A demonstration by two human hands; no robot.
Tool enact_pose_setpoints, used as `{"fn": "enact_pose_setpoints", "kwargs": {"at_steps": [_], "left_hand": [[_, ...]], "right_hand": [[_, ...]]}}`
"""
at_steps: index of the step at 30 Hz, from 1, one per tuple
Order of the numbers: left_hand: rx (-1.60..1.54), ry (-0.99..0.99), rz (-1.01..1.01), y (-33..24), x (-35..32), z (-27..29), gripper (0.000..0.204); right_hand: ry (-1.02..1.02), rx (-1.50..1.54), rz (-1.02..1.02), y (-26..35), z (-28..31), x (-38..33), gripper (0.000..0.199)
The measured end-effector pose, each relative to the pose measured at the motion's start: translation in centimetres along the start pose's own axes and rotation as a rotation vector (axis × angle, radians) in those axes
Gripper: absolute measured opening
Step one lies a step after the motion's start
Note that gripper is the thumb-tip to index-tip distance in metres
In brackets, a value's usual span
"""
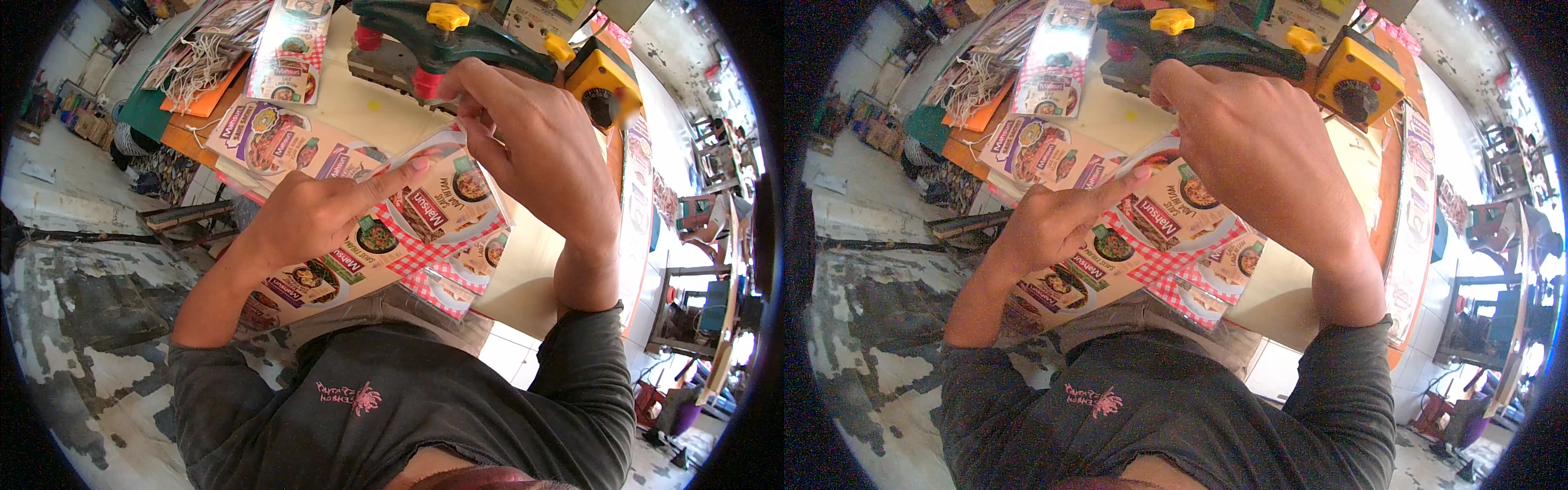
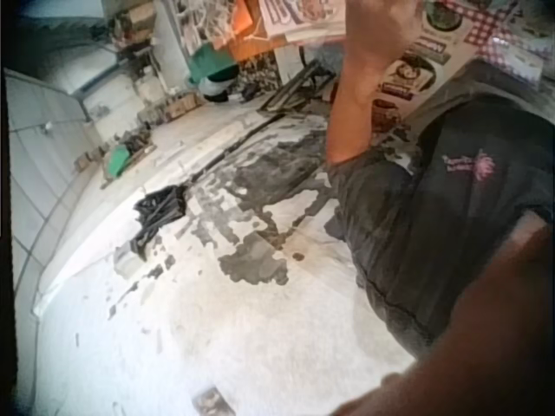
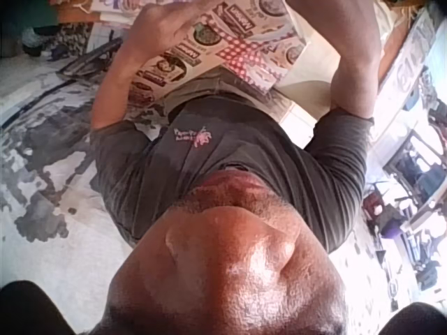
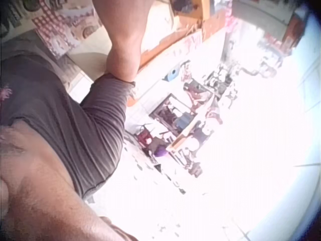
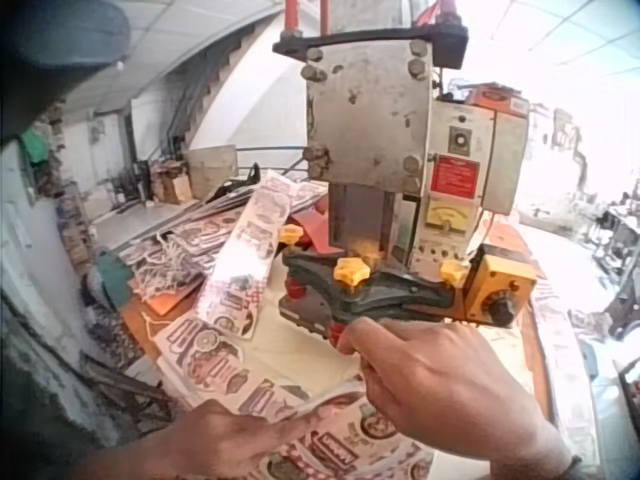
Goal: The person seals sections of a plastic sheet using a heat-sealing machine, repeatedly positioning the sheet under the sealer and picking up new sheets from a stack.
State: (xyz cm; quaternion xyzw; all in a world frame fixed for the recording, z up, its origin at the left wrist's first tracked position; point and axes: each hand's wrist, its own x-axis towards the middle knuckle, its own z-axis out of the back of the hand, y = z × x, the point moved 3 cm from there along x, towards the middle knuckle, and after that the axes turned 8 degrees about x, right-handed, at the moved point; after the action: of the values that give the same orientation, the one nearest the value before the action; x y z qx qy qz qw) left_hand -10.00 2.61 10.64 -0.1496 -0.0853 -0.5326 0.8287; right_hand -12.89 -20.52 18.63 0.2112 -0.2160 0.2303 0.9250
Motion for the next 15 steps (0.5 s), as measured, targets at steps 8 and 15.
{"fn": "enact_pose_setpoints", "kwargs": {"at_steps": [8, 15], "left_hand": [[0.053, -0.065, 0.006, -0.5, 0.1, 1.0, 0.073], [0.113, -0.145, 0.006, -0.7, 0.2, 1.7, 0.069]], "right_hand": [[-0.131, 0.083, -0.006, 0.5, 0.7, 0.1, 0.019], [-0.121, -0.002, -0.254, 4.2, 1.9, 1.0, 0.017]]}}
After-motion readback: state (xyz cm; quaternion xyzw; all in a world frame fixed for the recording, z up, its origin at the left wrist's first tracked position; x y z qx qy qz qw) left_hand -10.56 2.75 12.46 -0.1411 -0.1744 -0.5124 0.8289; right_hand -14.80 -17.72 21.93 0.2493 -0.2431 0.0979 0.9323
